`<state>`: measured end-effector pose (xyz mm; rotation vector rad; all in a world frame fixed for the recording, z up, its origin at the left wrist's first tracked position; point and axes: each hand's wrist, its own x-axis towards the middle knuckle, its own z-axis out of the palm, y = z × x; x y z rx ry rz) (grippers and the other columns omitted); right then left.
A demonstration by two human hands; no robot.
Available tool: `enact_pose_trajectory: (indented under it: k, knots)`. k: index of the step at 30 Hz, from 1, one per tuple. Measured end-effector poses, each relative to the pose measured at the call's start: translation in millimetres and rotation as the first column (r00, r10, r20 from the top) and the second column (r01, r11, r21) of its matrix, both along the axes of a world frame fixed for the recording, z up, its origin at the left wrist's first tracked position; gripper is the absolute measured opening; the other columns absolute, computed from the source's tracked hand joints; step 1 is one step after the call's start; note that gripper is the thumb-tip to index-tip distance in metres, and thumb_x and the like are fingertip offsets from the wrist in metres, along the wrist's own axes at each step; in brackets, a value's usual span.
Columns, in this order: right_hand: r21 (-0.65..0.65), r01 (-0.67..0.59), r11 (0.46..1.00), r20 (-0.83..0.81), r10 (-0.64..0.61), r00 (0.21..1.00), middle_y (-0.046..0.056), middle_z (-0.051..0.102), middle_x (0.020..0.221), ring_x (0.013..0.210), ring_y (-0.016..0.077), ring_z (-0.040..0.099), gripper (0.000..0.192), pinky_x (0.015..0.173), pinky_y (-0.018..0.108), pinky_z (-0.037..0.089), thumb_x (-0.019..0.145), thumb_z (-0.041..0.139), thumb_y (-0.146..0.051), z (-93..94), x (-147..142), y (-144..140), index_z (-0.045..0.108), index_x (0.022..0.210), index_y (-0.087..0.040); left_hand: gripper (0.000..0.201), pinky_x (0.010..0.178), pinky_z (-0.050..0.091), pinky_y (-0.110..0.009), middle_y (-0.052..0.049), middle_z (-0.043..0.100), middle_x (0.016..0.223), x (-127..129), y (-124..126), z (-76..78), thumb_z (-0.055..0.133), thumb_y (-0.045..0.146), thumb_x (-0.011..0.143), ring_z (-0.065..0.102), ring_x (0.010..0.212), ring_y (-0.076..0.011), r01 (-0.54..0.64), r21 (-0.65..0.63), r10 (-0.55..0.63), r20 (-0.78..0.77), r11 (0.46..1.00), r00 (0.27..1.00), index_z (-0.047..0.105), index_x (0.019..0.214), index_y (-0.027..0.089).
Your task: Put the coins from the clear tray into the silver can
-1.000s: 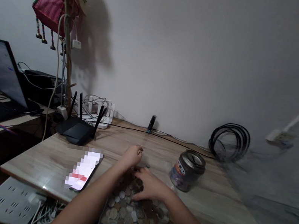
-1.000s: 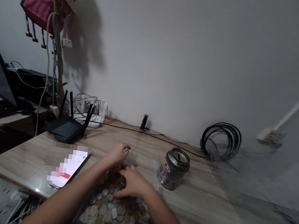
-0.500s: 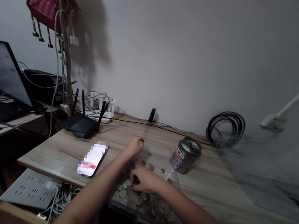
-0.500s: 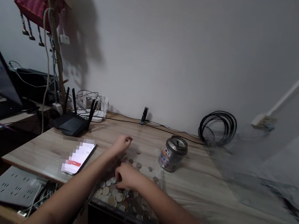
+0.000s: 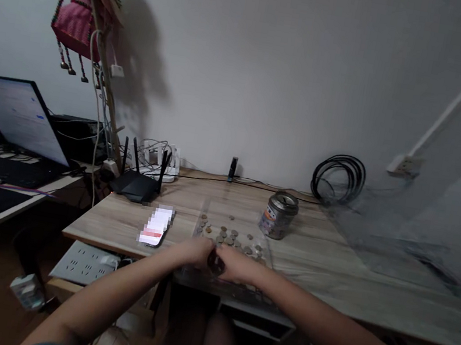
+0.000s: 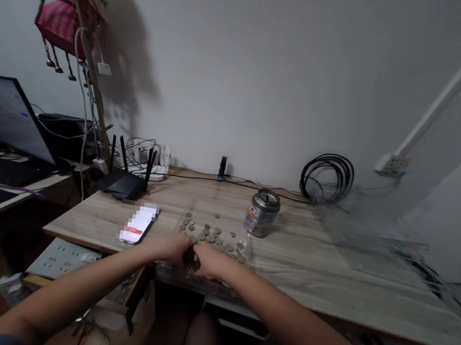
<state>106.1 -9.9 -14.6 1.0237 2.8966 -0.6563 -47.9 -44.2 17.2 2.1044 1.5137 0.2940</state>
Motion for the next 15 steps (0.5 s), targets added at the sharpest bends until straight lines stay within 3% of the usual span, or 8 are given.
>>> enact_pose_trajectory:
  k: [3,8,11,15]
  knots:
    - [-0.027,0.006,1.000,0.087,-0.003,0.996,0.004,0.064,0.081,0.069,0.0150,0.055,0.032,0.059,0.022,0.040,0.059,0.064,-0.023,-0.7,-3.3,0.1,0.064,0.090,-0.015,0.023,0.062,0.047,-0.026,-0.005,0.065,0.062,-0.1,2.8,-5.6,0.068,0.014,0.045,0.057,0.058,-0.0177,0.086,0.004,-0.085,-0.117,0.996,0.990,0.068,0.069,0.017]
    - [-0.074,0.049,0.996,0.120,-0.040,0.992,-0.001,0.062,0.070,0.061,0.0110,0.053,0.019,0.053,0.019,0.037,0.056,0.065,-0.017,-0.5,-0.4,1.4,0.065,0.075,-0.016,0.020,0.063,0.047,-0.025,0.000,0.062,0.057,-3.2,7.8,-10.5,0.067,0.011,0.048,0.055,0.055,-0.0141,0.163,-0.092,-0.173,-0.116,0.982,0.978,0.067,0.066,0.019]
    - [-0.194,0.080,0.978,0.122,-0.057,0.991,-0.004,0.057,0.062,0.054,0.0088,0.049,0.020,0.049,0.018,0.037,0.055,0.064,-0.016,5.3,0.1,0.4,0.063,0.076,-0.015,0.017,0.062,0.047,-0.026,0.001,0.062,0.058,-4.4,10.5,-8.8,0.065,0.011,0.050,0.055,0.055,-0.0145,0.172,-0.177,-0.193,-0.109,0.969,0.975,0.067,0.065,0.019]
    - [-0.392,0.153,0.907,0.189,-0.084,0.979,-0.007,0.050,0.055,0.048,0.0073,0.048,0.020,0.048,0.017,0.039,0.057,0.062,-0.017,14.3,-0.6,0.4,0.060,0.078,-0.015,0.022,0.057,0.047,-0.027,0.002,0.061,0.056,-5.1,11.5,-5.6,0.061,0.009,0.052,0.055,0.050,-0.0133,0.129,-0.352,-0.156,-0.050,0.927,0.986,0.067,0.071,0.018]
